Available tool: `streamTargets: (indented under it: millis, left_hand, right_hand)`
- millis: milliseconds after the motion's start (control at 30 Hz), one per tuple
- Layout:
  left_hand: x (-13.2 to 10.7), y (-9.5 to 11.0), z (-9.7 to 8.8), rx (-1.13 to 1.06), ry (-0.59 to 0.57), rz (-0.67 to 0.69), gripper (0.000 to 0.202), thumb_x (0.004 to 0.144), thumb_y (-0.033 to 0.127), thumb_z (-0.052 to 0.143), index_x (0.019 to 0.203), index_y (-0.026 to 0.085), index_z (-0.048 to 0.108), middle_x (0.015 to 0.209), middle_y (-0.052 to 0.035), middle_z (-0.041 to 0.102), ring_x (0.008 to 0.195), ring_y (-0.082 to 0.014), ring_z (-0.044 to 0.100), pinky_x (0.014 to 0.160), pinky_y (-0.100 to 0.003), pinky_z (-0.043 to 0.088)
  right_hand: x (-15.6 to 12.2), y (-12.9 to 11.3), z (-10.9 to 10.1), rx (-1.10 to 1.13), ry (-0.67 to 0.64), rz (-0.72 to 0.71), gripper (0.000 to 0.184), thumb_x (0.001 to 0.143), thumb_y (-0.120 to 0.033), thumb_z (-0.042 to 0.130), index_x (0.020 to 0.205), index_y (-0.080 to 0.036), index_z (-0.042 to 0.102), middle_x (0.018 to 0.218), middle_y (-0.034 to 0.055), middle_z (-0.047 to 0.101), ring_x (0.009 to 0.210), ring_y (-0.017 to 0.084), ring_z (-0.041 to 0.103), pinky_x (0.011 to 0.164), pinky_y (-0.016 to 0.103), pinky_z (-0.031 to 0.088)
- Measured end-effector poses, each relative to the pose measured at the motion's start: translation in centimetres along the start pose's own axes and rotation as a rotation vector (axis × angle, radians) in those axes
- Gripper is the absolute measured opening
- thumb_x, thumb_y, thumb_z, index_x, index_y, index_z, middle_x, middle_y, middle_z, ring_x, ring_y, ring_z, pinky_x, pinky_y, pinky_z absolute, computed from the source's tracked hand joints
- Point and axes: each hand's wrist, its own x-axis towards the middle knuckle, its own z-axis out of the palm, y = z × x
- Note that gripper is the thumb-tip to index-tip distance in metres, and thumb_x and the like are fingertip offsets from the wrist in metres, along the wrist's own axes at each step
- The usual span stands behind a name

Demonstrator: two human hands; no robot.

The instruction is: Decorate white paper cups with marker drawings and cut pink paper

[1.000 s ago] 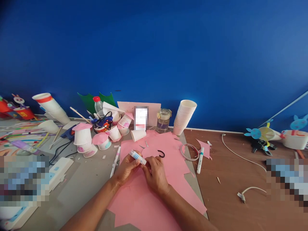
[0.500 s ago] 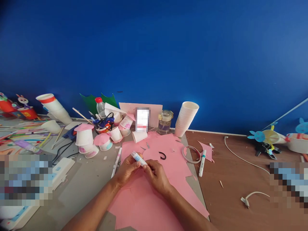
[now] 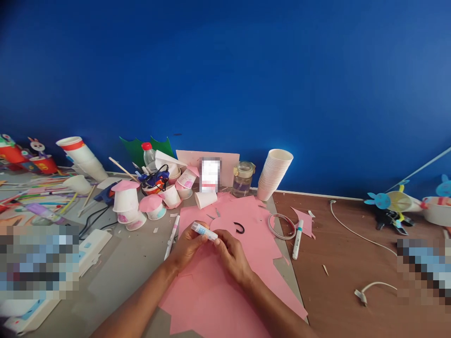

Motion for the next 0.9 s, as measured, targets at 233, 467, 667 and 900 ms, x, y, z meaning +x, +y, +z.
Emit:
streamTargets:
  millis: [233,467,667,900]
  left_hand:
    - [0.0,-0.2,0.1,0.031,0.001,0.001,0.027,0.070,0.033,0.074,0.084,0.017,0.057,0.075,0.0012,0.053,0.072,-0.0143,0.048,0.071,-0.029,0.038]
    - [-0.1,-0.2,0.3,0.014,0.024,0.007,0.030,0.067,0.035,0.077,0.083,0.017,0.058,0.072,0.0011,0.054,0.069,-0.0136,0.047,0.066,-0.027,0.039]
    - [0.1,-0.8,-0.1,-0.005,0.012,0.006,0.027,0.068,0.033,0.077,0.081,0.017,0.060,0.073,0.0004,0.053,0.069,-0.0136,0.047,0.067,-0.027,0.040]
    - [0.1,-0.5,0.0,0.016,0.006,0.012,0.026,0.069,0.033,0.075,0.081,0.017,0.058,0.075,0.0007,0.053,0.071,-0.0136,0.047,0.068,-0.026,0.040]
  right_hand:
    - [0.4,0.5,0.3,0.018,-0.009,0.108,0.035,0.090,-0.048,0.046,0.074,-0.018,0.055,0.061,-0.0012,0.052,0.053,0.012,0.045,0.050,0.024,0.038]
    - [0.3,1.1,0.2,-0.229,0.099,-0.072,0.020,0.086,-0.035,0.053,0.083,-0.017,0.061,0.065,0.0020,0.060,0.057,0.015,0.052,0.054,0.026,0.042]
    - [0.1,1.1,0.1,-0.213,0.039,-0.048,0.021,0.086,-0.038,0.053,0.083,-0.018,0.058,0.064,0.0009,0.058,0.053,0.013,0.047,0.048,0.024,0.038]
    - [0.1,1.8,0.5,0.072,0.035,0.065,0.022,0.083,-0.039,0.059,0.089,-0.019,0.052,0.070,-0.0012,0.053,0.057,0.012,0.046,0.050,0.023,0.037]
